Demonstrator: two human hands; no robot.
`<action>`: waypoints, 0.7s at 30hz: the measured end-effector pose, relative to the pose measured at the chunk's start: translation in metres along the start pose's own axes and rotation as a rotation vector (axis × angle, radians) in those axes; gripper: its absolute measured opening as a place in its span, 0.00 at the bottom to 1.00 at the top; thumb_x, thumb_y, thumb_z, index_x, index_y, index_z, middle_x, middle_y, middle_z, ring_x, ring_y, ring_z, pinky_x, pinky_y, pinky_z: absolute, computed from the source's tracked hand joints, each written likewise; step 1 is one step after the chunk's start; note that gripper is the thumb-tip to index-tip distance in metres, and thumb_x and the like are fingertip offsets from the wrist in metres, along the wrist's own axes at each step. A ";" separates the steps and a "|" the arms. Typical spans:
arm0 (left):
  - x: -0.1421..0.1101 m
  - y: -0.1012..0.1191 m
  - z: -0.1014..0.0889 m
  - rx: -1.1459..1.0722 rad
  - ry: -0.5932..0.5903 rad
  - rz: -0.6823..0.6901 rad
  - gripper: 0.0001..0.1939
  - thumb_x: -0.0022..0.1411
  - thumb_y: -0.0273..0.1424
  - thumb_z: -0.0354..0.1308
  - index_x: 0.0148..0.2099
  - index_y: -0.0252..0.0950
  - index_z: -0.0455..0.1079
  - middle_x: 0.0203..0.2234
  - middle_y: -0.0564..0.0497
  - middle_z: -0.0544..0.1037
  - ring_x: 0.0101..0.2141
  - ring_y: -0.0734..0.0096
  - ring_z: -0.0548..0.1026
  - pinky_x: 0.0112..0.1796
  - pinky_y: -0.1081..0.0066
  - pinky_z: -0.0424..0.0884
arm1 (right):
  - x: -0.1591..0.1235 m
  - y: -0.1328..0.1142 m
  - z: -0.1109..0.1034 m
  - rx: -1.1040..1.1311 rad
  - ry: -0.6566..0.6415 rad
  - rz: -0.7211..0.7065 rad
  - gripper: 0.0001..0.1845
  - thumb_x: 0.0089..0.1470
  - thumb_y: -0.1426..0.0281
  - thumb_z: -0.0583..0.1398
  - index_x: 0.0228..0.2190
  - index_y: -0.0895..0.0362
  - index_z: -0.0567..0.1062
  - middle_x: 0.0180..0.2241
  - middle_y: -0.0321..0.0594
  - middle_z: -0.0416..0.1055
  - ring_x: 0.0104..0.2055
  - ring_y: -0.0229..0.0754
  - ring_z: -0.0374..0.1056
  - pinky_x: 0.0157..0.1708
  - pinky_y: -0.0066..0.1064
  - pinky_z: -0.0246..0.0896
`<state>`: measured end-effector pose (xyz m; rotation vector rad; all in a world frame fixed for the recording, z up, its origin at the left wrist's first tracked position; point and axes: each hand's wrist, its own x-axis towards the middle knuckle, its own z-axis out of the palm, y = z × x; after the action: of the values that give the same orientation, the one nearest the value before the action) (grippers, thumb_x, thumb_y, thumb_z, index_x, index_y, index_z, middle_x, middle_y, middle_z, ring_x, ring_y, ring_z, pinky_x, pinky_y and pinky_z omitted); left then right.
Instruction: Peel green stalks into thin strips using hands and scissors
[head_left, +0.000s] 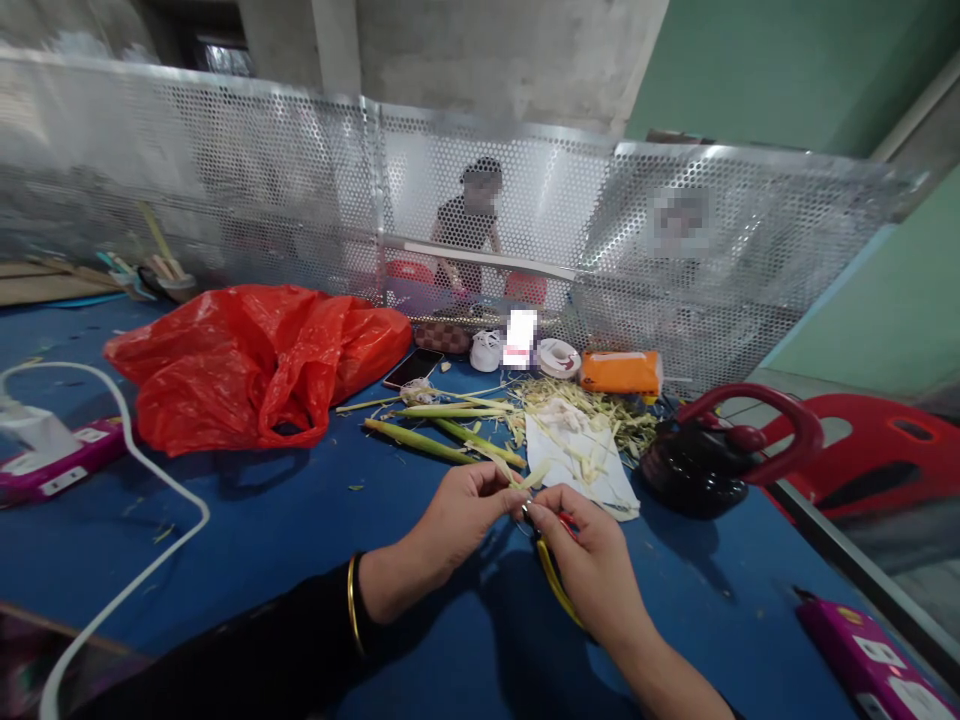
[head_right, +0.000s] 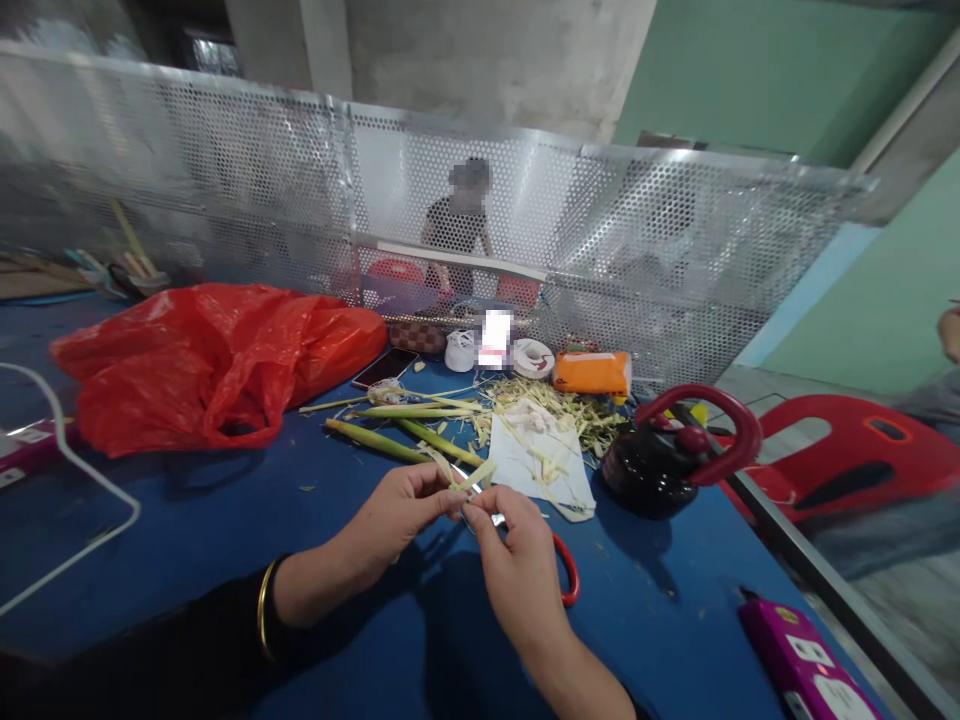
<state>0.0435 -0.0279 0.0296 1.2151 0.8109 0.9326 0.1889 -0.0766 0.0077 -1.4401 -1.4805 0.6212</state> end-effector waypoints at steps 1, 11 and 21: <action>0.000 0.001 0.000 0.002 0.002 0.003 0.13 0.45 0.37 0.66 0.26 0.32 0.71 0.19 0.54 0.71 0.24 0.76 0.66 0.30 0.75 0.60 | 0.000 -0.001 -0.001 -0.008 -0.007 -0.003 0.12 0.56 0.63 0.57 0.25 0.55 0.73 0.26 0.38 0.72 0.30 0.42 0.65 0.30 0.28 0.57; 0.002 0.000 -0.003 0.054 0.023 0.013 0.09 0.49 0.34 0.64 0.28 0.32 0.72 0.20 0.55 0.71 0.24 0.77 0.66 0.29 0.76 0.60 | -0.003 -0.005 -0.004 -0.081 -0.023 -0.052 0.13 0.57 0.64 0.57 0.23 0.55 0.70 0.23 0.35 0.69 0.30 0.41 0.64 0.31 0.30 0.56; -0.001 0.002 -0.006 0.147 -0.242 -0.147 0.20 0.58 0.44 0.53 0.28 0.32 0.72 0.19 0.51 0.74 0.17 0.79 0.56 0.20 0.74 0.49 | 0.008 -0.005 -0.020 -0.324 0.198 -0.353 0.09 0.56 0.66 0.59 0.31 0.54 0.79 0.35 0.43 0.74 0.41 0.49 0.67 0.45 0.41 0.57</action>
<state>0.0376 -0.0261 0.0303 1.3465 0.7719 0.6011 0.2055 -0.0746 0.0227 -1.3839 -1.6733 0.0210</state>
